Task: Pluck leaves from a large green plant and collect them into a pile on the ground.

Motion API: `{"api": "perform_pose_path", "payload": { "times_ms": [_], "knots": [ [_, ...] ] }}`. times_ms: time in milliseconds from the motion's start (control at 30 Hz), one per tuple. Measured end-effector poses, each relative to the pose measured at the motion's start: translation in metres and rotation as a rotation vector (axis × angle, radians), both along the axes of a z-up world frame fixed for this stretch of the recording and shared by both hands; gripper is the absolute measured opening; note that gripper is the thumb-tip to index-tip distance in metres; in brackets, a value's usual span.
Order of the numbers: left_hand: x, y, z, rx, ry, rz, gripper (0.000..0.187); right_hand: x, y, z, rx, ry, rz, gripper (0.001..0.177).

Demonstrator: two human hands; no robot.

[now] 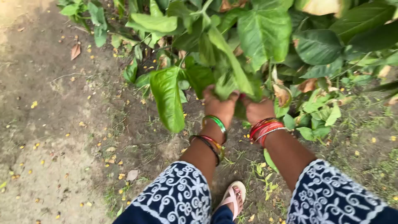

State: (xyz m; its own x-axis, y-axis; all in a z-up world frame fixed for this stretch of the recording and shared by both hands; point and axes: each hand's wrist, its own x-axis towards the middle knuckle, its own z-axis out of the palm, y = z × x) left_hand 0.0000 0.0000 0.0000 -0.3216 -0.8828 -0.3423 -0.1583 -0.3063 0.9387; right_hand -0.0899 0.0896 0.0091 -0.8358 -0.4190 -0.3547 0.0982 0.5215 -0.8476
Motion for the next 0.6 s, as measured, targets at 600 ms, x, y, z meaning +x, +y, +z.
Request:
{"api": "perform_pose_path", "payload": {
  "times_ms": [600],
  "knots": [
    [-0.002, -0.016, -0.003, 0.335, -0.409, -0.176, 0.075, 0.01, 0.001, 0.053, 0.154, -0.749, -0.127, 0.038]
  ]
}}
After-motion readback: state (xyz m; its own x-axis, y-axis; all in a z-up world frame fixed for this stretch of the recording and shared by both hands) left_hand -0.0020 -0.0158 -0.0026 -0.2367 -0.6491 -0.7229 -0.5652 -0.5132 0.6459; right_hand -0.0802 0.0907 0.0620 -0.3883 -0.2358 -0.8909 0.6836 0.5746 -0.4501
